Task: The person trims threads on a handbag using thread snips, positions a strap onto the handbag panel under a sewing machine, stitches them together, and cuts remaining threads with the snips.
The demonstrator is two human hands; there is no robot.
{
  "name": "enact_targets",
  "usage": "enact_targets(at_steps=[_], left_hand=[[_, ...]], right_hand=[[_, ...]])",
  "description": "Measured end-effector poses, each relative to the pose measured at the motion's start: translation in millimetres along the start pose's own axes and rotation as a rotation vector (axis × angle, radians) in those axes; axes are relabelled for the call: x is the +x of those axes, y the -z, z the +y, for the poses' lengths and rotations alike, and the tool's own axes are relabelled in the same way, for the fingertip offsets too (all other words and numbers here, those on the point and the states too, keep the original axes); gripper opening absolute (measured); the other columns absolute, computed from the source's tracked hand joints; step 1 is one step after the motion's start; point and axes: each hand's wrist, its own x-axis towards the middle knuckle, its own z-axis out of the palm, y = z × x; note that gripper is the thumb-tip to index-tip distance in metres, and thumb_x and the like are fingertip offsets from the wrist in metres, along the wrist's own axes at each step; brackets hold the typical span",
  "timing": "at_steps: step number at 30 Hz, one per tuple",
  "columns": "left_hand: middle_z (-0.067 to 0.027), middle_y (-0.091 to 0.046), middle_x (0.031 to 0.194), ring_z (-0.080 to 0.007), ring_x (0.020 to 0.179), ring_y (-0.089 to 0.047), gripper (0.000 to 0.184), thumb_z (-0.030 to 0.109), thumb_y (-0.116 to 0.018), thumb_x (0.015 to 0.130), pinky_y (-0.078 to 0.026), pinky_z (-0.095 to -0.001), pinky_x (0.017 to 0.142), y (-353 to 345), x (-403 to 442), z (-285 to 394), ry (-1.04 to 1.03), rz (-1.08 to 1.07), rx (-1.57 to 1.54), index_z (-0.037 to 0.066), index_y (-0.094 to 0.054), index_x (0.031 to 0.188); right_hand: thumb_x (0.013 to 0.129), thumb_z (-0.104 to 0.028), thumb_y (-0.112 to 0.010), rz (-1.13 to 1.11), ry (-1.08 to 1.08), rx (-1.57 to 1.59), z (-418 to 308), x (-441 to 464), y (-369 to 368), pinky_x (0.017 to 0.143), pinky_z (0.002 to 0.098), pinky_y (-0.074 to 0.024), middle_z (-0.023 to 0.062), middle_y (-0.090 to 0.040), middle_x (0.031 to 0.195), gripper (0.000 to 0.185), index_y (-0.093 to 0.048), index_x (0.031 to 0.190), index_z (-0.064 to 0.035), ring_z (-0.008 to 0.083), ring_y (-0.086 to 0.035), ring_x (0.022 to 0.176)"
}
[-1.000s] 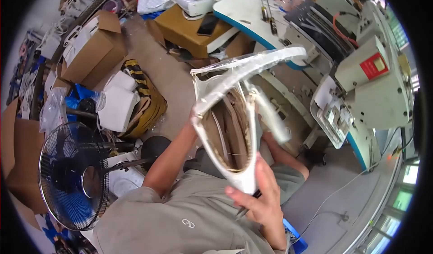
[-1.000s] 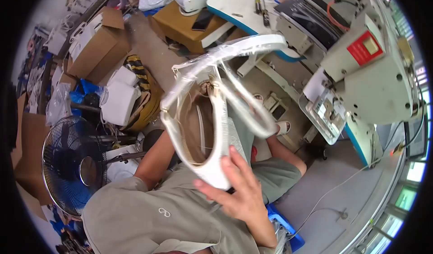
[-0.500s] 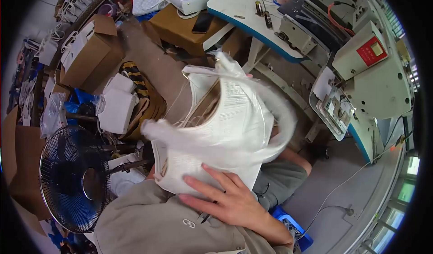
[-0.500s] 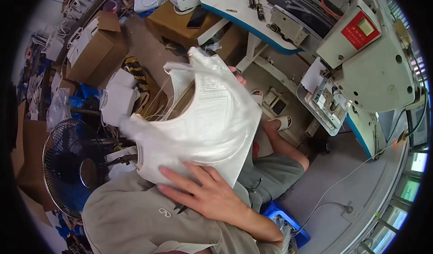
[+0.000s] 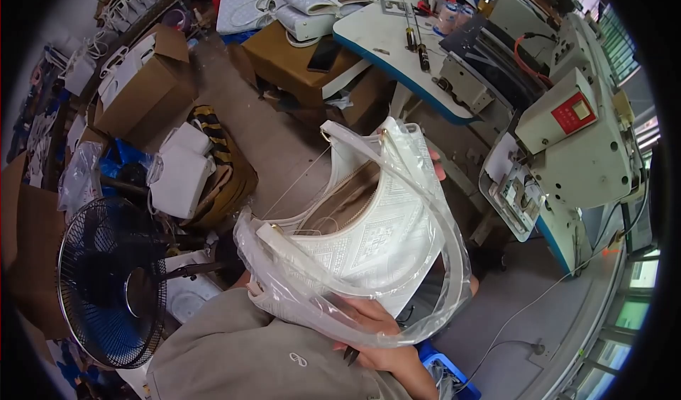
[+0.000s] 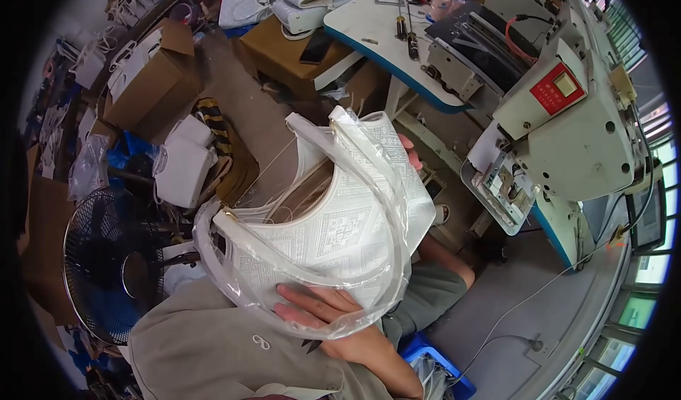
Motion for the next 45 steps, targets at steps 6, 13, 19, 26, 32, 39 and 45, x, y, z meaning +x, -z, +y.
enact_targets(at_steps=[6, 13, 19, 26, 32, 39, 45], left_hand=[[-0.0174, -0.059, 0.144, -0.0260, 0.130, -0.061, 0.058, 0.041, -0.057, 0.107, -0.052, -0.0397, 0.111, 14.2, -29.7, -1.9, -0.048, 0.074, 0.004, 0.001, -0.051, 0.149], [-0.0172, -0.060, 0.143, -0.0260, 0.129, -0.061, 0.058, 0.042, -0.057, 0.107, -0.052, -0.0406, 0.110, 36.7, -80.7, 1.6, -0.112, 0.189, -0.010, 0.001, -0.052, 0.148], [-0.0169, -0.061, 0.142, -0.0261, 0.128, -0.062, 0.058, 0.043, -0.056, 0.107, -0.052, -0.0414, 0.109, 41.4, -136.8, -13.5, -0.137, 0.277, -0.023, 0.002, -0.053, 0.147], [-0.0167, -0.062, 0.140, -0.0261, 0.127, -0.062, 0.058, 0.045, -0.055, 0.107, -0.053, -0.0422, 0.108, 113.0, -71.3, 21.6, -0.237, 0.439, -0.046, 0.002, -0.054, 0.146], [-0.0164, -0.062, 0.139, -0.0262, 0.125, -0.063, 0.059, 0.046, -0.055, 0.107, -0.053, -0.0430, 0.107, 144.2, -54.0, -11.8, -0.294, 0.568, -0.071, 0.002, -0.055, 0.146], [-0.0162, -0.063, 0.138, -0.0262, 0.124, -0.063, 0.059, 0.047, -0.054, 0.107, -0.053, -0.0439, 0.106, 162.7, -85.8, -8.0, -0.284, 0.674, -0.071, 0.002, -0.056, 0.145], [-0.0159, -0.064, 0.137, -0.0263, 0.123, -0.064, 0.059, 0.048, -0.054, 0.107, -0.053, -0.0446, 0.106, 170.2, -124.9, -25.2, -0.302, 0.761, -0.072, 0.002, -0.057, 0.144]], right_hand=[[0.092, -0.012, -0.070, 0.006, -0.045, 0.106, 2.5, -3.9, -0.2, 0.113, 0.0451, -0.0441, 0.0047, -0.062, 0.150, 0.051, -0.065, 0.142, -0.0163, 0.0312, -0.052, 0.142], [0.096, -0.009, -0.066, -0.093, -0.106, 0.104, 2.6, -9.2, -3.7, 0.113, 0.0411, -0.0420, 0.0026, -0.061, 0.151, 0.039, -0.072, 0.134, -0.0111, 0.0284, -0.041, 0.150], [0.095, -0.008, -0.068, -0.129, 0.014, -0.003, 8.3, -1.4, -4.4, 0.112, 0.0393, -0.0420, 0.0027, -0.062, 0.150, 0.038, -0.074, 0.132, -0.0099, 0.0287, -0.041, 0.150], [0.099, -0.016, -0.066, -0.050, -0.087, 0.112, 9.8, -1.4, -7.9, 0.109, 0.0474, -0.0504, 0.0160, -0.068, 0.139, 0.034, -0.071, 0.132, -0.0077, 0.0422, -0.065, 0.127], [0.097, -0.018, -0.069, 0.061, -0.006, 0.153, 27.7, 13.5, -4.5, 0.113, 0.0515, -0.0452, 0.0183, -0.068, 0.139, 0.038, -0.069, 0.132, -0.0050, 0.0502, -0.049, 0.143], [0.103, -0.027, -0.064, 0.059, 0.019, 0.116, 22.7, 16.6, -5.8, 0.114, 0.0518, -0.0445, 0.0193, -0.070, 0.135, 0.035, -0.072, 0.127, -0.0026, 0.0513, -0.050, 0.141], [0.096, -0.022, -0.069, -0.025, -0.022, 0.093, 12.7, 17.5, -4.2, 0.113, 0.0508, -0.0466, 0.0138, -0.069, 0.138, 0.033, -0.074, 0.125, -0.0066, 0.0504, -0.049, 0.142]])
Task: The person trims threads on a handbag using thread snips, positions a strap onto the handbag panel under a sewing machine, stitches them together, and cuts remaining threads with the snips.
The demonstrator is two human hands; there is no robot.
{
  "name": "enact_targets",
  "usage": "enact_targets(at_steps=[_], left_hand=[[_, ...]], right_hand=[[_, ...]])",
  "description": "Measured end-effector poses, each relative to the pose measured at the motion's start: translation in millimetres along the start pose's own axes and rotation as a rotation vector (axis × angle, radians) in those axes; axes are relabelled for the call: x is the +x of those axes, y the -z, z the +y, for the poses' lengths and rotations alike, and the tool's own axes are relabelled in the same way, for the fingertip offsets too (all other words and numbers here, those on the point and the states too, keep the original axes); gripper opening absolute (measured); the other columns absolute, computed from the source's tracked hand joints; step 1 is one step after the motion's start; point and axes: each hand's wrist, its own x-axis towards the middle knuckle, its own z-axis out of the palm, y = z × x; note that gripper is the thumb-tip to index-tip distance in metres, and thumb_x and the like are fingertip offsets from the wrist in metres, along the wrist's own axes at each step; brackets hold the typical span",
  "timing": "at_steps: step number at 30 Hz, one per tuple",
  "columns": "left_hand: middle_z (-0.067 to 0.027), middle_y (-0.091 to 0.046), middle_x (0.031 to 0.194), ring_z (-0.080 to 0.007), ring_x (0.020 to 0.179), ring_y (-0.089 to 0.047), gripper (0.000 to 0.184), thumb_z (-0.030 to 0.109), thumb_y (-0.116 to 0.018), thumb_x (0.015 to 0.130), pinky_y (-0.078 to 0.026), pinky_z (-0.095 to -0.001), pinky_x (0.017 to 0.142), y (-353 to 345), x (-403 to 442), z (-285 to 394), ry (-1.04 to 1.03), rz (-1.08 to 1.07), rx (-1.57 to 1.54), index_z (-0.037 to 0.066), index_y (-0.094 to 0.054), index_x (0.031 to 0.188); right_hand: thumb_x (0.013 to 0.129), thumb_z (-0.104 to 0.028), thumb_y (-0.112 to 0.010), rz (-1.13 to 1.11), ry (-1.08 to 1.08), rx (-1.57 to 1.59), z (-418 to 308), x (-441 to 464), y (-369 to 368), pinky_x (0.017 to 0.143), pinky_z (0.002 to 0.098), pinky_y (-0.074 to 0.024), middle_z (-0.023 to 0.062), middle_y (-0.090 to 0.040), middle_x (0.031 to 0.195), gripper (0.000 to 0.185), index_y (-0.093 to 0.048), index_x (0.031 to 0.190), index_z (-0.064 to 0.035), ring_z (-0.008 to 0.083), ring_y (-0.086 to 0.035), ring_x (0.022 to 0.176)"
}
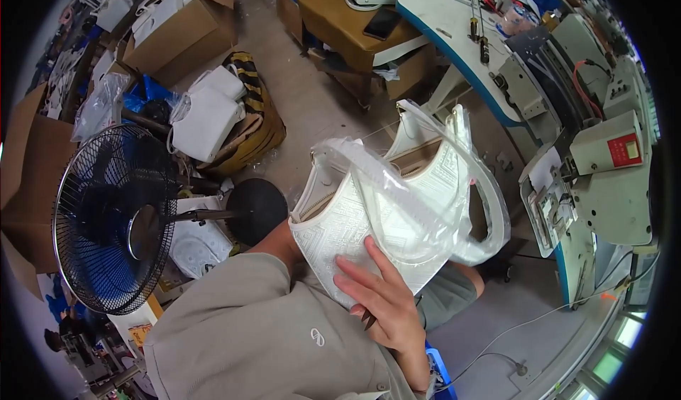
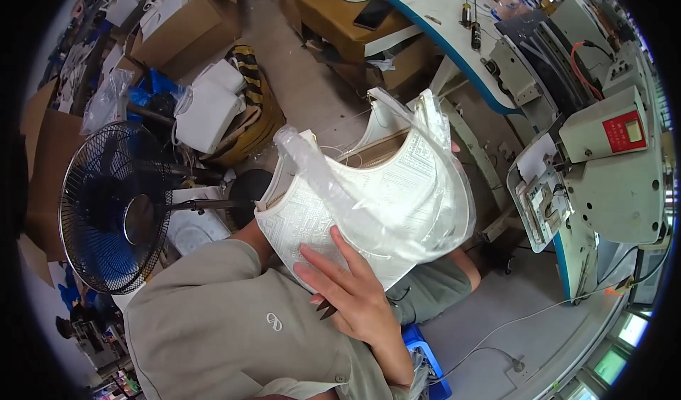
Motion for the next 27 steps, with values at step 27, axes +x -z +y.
enact_targets(at_steps=[27], left_hand=[[-0.0204, -0.067, 0.134, -0.0373, 0.114, -0.068, 0.078, 0.064, -0.047, 0.105, -0.055, -0.0499, 0.100, 93.9, -225.5, 362.5, -1.228, 1.787, 0.386, -0.009, -0.064, 0.129]], right_hand=[[0.115, -0.033, -0.041, 0.842, -0.568, -0.045, 119.7, -115.5, 70.5, 0.091, 0.0345, -0.0526, 0.0188, -0.068, 0.113, 0.046, -0.056, 0.132, 0.0066, 0.0235, -0.067, 0.099]])
